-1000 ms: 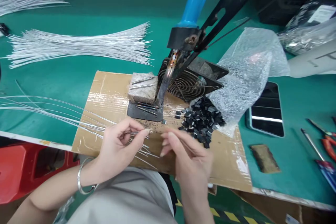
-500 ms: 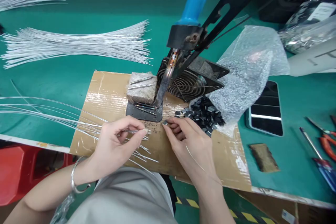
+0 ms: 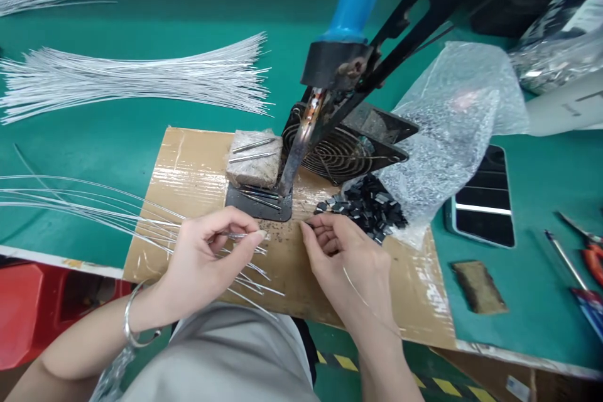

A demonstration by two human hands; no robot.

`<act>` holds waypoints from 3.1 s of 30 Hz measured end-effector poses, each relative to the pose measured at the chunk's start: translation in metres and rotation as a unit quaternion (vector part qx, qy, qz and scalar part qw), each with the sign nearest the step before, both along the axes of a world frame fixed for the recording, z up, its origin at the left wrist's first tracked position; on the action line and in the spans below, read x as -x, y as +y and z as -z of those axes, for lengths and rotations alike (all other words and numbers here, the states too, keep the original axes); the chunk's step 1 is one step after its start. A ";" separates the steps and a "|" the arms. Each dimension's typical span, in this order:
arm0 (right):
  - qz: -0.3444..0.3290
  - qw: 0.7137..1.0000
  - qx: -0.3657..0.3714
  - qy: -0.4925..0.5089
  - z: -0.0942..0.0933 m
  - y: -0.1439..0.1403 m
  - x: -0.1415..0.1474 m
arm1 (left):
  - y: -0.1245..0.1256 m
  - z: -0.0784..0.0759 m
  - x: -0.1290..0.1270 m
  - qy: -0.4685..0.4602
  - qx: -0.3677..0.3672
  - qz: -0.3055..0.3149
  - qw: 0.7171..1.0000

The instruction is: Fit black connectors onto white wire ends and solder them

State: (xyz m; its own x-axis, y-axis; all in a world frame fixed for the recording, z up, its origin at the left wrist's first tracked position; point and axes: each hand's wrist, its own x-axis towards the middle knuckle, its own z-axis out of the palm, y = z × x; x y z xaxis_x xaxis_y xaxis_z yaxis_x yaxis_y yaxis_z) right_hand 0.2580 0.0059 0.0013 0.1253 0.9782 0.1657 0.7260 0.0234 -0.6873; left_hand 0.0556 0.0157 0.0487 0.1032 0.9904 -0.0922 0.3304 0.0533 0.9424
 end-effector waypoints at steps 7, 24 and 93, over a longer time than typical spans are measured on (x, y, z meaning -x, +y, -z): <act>0.081 0.978 0.061 0.182 -0.001 -0.007 -0.003 | 0.006 0.000 0.000 -0.014 0.003 -0.001 1.000; 0.092 0.887 0.083 0.446 -0.019 -0.006 0.039 | 0.013 -0.004 0.001 0.004 0.091 0.012 0.996; 0.007 0.944 -0.013 0.329 -0.023 -0.018 0.035 | 0.033 -0.006 -0.017 -0.008 0.070 -0.017 0.997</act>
